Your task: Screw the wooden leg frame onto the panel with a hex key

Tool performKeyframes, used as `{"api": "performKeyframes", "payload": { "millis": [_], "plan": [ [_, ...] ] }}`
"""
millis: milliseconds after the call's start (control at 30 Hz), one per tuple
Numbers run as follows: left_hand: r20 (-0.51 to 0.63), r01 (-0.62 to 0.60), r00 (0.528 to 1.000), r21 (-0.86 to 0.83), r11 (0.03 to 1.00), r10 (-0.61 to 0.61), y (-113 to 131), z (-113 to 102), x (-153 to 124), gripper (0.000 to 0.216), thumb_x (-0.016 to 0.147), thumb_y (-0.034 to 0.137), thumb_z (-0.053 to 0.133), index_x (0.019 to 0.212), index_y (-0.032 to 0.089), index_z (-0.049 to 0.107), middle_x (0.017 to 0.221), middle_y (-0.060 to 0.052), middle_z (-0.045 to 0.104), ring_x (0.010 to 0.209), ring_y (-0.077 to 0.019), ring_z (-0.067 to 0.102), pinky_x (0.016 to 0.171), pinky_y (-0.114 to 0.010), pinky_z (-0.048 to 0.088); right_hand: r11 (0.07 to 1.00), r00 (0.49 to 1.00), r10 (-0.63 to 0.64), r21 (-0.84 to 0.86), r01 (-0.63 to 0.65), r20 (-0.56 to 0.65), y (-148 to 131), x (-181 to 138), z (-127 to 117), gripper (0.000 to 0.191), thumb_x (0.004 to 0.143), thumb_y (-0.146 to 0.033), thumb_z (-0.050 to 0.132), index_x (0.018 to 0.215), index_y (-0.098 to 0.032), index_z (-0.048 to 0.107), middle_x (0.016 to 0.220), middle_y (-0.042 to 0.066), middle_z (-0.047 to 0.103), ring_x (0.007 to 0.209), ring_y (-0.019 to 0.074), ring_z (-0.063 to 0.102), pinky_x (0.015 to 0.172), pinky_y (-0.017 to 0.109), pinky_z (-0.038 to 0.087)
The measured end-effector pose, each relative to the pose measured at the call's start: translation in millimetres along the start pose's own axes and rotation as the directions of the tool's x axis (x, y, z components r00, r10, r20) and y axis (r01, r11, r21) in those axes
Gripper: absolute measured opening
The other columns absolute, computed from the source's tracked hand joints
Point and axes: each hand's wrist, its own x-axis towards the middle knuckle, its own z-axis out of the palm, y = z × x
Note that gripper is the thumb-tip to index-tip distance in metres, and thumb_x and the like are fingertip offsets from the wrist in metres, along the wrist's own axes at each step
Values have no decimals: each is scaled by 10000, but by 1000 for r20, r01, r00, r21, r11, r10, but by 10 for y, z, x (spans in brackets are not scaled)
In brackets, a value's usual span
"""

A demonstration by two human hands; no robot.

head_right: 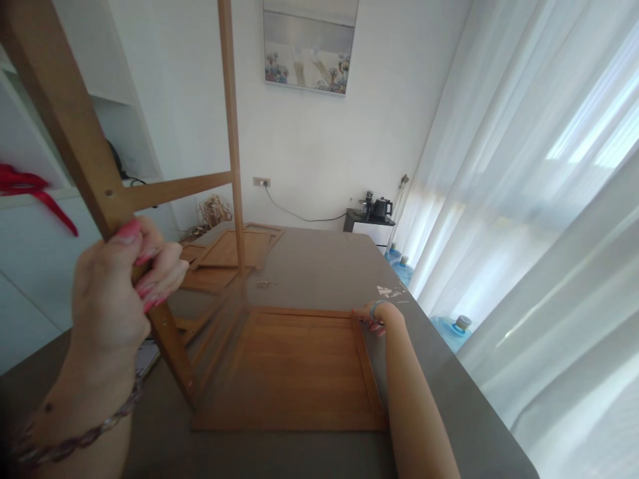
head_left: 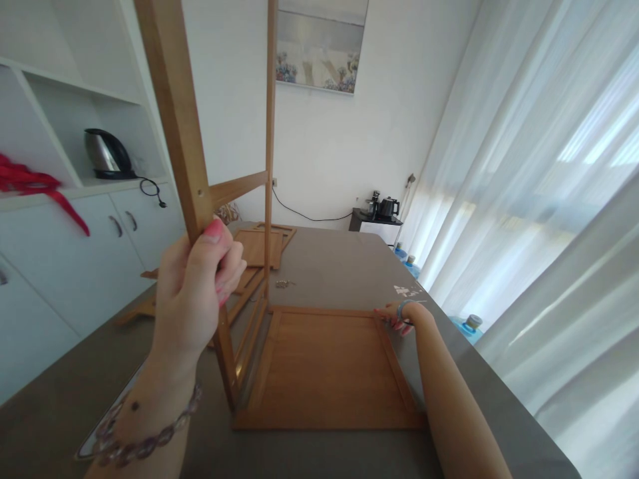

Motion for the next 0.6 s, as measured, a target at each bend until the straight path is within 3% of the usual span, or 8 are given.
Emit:
{"api": "performKeyframes", "payload": {
  "millis": [167,400,600],
  "plan": [
    [3,10,1000,5,1000,-10,-5,-11,-6,436,902,405,535,577,198,331,408,94,246,310,-37,182,331,-196,130,997,997,-75,19,75,-28,-127,-93,46,388,931,-406,568,1232,-162,561,1183,84,613,982,184,631,828,389,556],
    [-55,55,997,14,998,-54,29,37,-13,397,854,399,543,579,203,334,382,95,234,304,-44,157,319,-200,110,996,998,31,-83,-36,-55,-89,-10,65,358,935,-404,562,1204,-170,582,1195,86,614,1011,187,624,865,402,544],
    [-71,69,995,21,997,-67,37,44,-14,375,847,390,542,589,201,346,385,98,229,310,-43,146,318,-197,113,991,997,-4,-135,-7,-80,-142,76,84,358,938,-409,554,1213,-181,582,1230,89,602,1041,194,614,893,414,533]
  ]
}}
